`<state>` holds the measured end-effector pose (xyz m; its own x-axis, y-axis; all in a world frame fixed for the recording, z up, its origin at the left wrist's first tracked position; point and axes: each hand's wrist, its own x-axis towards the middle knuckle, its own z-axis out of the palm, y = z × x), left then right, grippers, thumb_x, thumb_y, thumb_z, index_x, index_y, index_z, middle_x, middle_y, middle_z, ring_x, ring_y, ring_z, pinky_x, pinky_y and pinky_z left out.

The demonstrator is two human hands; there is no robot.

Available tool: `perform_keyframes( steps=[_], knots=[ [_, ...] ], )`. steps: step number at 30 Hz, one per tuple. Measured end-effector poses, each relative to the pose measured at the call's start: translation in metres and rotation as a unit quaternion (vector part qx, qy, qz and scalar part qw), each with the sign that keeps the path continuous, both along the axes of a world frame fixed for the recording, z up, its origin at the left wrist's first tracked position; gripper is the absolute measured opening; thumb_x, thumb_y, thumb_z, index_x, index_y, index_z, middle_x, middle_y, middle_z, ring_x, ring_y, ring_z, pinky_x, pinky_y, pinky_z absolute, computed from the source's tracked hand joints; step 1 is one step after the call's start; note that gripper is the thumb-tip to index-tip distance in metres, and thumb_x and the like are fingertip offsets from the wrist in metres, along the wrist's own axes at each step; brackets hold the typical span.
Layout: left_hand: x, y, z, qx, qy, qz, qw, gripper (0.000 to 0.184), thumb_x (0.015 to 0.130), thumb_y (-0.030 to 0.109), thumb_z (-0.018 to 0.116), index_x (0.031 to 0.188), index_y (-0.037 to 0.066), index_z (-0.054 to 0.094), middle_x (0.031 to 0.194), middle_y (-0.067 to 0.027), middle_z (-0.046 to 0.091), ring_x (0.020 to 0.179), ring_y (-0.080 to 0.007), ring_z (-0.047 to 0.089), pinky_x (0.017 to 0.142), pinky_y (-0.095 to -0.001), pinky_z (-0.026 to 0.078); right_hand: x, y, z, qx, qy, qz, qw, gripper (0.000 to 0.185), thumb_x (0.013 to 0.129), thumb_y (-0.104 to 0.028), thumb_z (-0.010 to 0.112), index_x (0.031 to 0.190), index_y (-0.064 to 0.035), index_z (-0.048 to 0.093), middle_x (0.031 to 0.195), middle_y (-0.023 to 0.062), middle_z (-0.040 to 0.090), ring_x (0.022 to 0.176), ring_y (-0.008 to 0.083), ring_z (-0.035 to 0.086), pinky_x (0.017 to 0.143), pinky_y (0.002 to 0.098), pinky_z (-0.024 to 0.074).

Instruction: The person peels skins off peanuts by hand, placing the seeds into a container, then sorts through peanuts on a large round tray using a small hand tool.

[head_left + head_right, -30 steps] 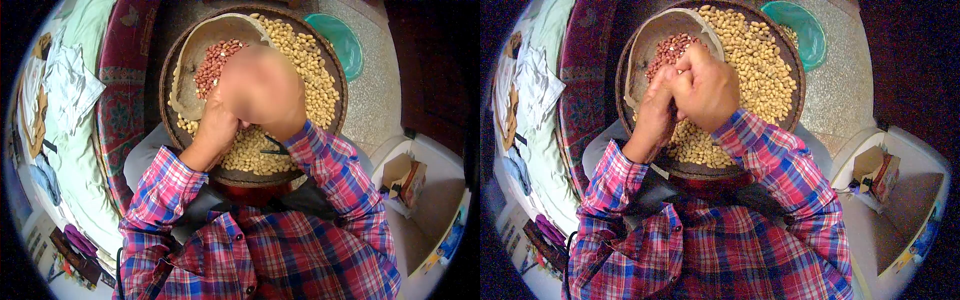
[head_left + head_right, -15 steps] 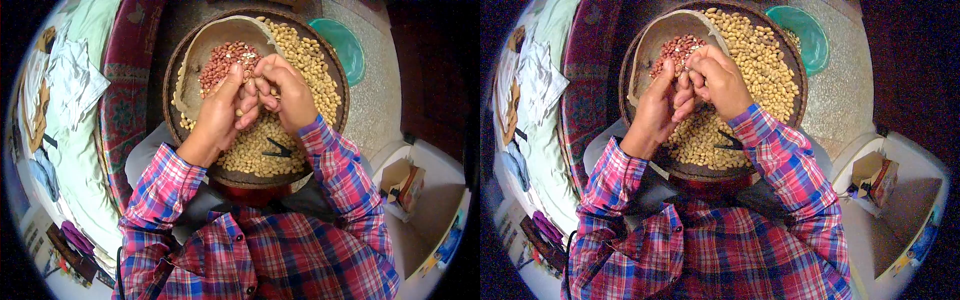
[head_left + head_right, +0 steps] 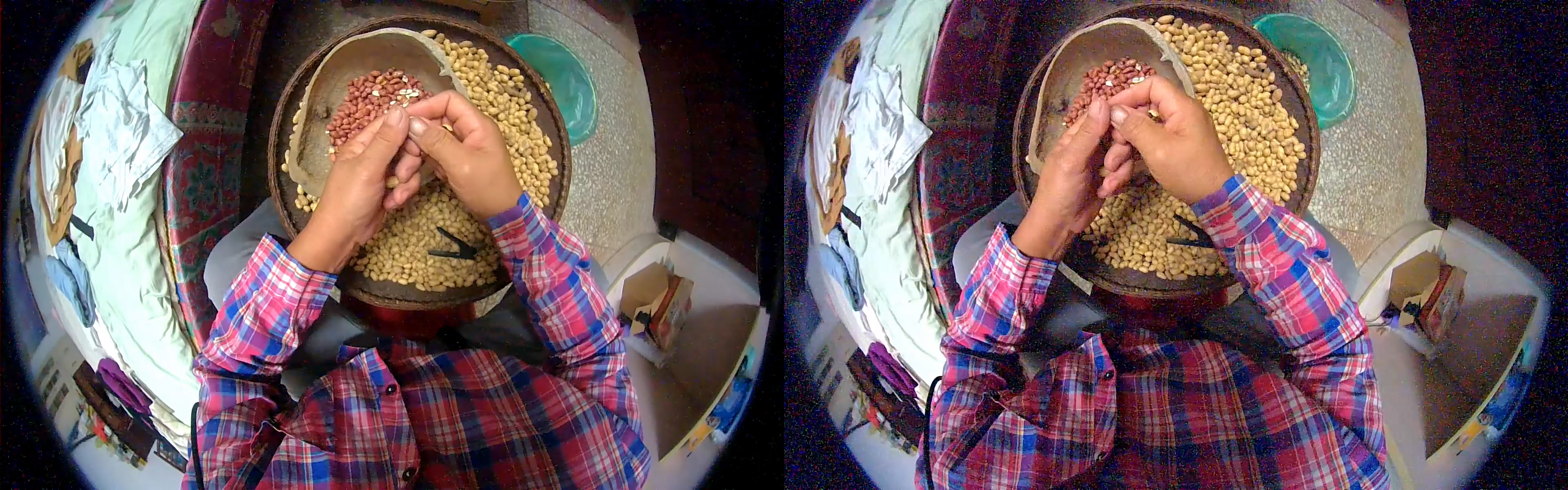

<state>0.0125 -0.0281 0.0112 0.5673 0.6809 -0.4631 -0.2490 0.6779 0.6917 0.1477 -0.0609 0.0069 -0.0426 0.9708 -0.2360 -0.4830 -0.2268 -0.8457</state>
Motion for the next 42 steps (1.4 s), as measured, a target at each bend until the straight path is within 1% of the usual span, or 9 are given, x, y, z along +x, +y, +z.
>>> perform_keyframes(
  steps=[3, 8, 14, 18, 22, 25, 31, 33, 42],
  knots=[
    [-0.003, 0.0, 0.0, 0.006, -0.016, -0.017, 1.0, 0.038, 0.098, 0.042, 0.042, 0.085, 0.008, 0.05, 0.058, 0.0014, 0.039, 0.045, -0.0073, 0.035, 0.04, -0.0201, 0.026, 0.0, -0.001, -0.003, 0.031, -0.027, -0.004, 0.999, 0.014, 0.094, -0.009, 0.049, 0.101, 0.0022, 0.046, 0.075, 0.0109, 0.056, 0.062, 0.0199, 0.063, 0.051, 0.0357, 0.0584],
    [-0.004, -0.001, 0.001, -0.013, -0.041, -0.027, 0.999, 0.038, 0.098, 0.042, 0.043, 0.081, 0.008, 0.049, 0.056, 0.0017, 0.037, 0.044, -0.0076, 0.034, 0.039, -0.0205, 0.026, 0.0, -0.005, 0.013, -0.012, 0.009, -0.012, 1.0, 0.011, 0.094, -0.009, 0.049, 0.099, 0.0009, 0.047, 0.079, 0.0098, 0.056, 0.062, 0.0192, 0.062, 0.052, 0.032, 0.0575],
    [-0.005, 0.001, 0.002, -0.029, -0.059, -0.051, 0.997, 0.039, 0.098, 0.042, 0.043, 0.078, 0.008, 0.047, 0.057, 0.0019, 0.038, 0.044, -0.0063, 0.03, 0.039, -0.0197, 0.027, -0.001, -0.007, 0.014, -0.015, -0.016, -0.027, 0.999, 0.012, 0.094, -0.009, 0.05, 0.099, 0.0009, 0.047, 0.079, 0.0098, 0.056, 0.062, 0.0193, 0.063, 0.053, 0.0323, 0.0586],
    [0.001, 0.001, 0.006, -0.016, -0.04, -0.01, 0.999, 0.039, 0.098, 0.041, 0.043, 0.098, 0.003, 0.054, 0.06, 0.0024, 0.039, 0.048, -0.0051, 0.031, 0.041, -0.0189, 0.029, -0.002, -0.005, 0.014, -0.009, 0.008, -0.022, 1.0, 0.012, 0.093, -0.008, 0.05, 0.1, 0.0013, 0.048, 0.079, 0.0106, 0.057, 0.061, 0.0188, 0.063, 0.052, 0.0312, 0.0583],
    [0.005, 0.0, 0.004, 0.015, -0.032, 0.013, 0.999, 0.045, 0.099, 0.039, 0.042, 0.121, 0.001, 0.051, 0.065, 0.0027, 0.043, 0.051, -0.0048, 0.032, 0.043, -0.0179, 0.03, -0.005, -0.004, 0.017, 0.015, -0.074, -0.026, 0.997, 0.015, 0.092, -0.008, 0.051, 0.103, 0.0023, 0.05, 0.078, 0.0115, 0.058, 0.06, 0.0183, 0.064, 0.05, 0.031, 0.0576],
    [0.001, 0.0, -0.001, 0.044, -0.009, -0.038, 0.998, 0.039, 0.099, 0.037, 0.042, 0.114, 0.002, 0.053, 0.066, 0.0025, 0.044, 0.051, -0.0051, 0.035, 0.044, -0.0181, 0.031, -0.005, -0.004, 0.012, 0.005, -0.114, -0.044, 0.993, 0.016, 0.09, -0.007, 0.052, 0.102, 0.0031, 0.051, 0.077, 0.0114, 0.059, 0.06, 0.0176, 0.064, 0.048, 0.0302, 0.0566],
    [0.004, -0.003, -0.004, 0.126, 0.06, -0.017, 0.99, 0.032, 0.098, 0.036, 0.046, 0.098, 0.005, 0.056, 0.064, 0.0025, 0.045, 0.053, -0.0048, 0.042, 0.044, -0.0187, 0.032, -0.006, -0.003, -0.006, 0.062, -0.22, -0.072, 0.971, 0.016, 0.088, -0.009, 0.053, 0.099, 0.0023, 0.052, 0.07, 0.0105, 0.061, 0.054, 0.0144, 0.063, 0.045, 0.029, 0.0523],
    [0.004, -0.003, -0.003, 0.127, 0.065, -0.016, 0.99, 0.032, 0.098, 0.036, 0.046, 0.097, 0.005, 0.057, 0.063, 0.0024, 0.045, 0.052, -0.0048, 0.041, 0.044, -0.0188, 0.032, -0.009, -0.002, -0.005, 0.088, -0.242, -0.088, 0.962, 0.015, 0.088, -0.01, 0.053, 0.098, 0.0016, 0.052, 0.067, 0.0103, 0.061, 0.052, 0.0141, 0.062, 0.044, 0.0292, 0.0512],
    [0.004, -0.008, -0.006, 0.09, 0.065, -0.015, 0.994, 0.036, 0.098, 0.037, 0.045, 0.1, 0.004, 0.058, 0.058, 0.0028, 0.043, 0.045, -0.0057, 0.037, 0.041, -0.0197, 0.03, -0.013, -0.005, 0.007, 0.02, -0.247, -0.074, 0.966, 0.01, 0.088, -0.009, 0.051, 0.092, -0.0001, 0.049, 0.059, 0.0099, 0.059, 0.048, 0.0156, 0.061, 0.042, 0.0304, 0.051]
  ],
)
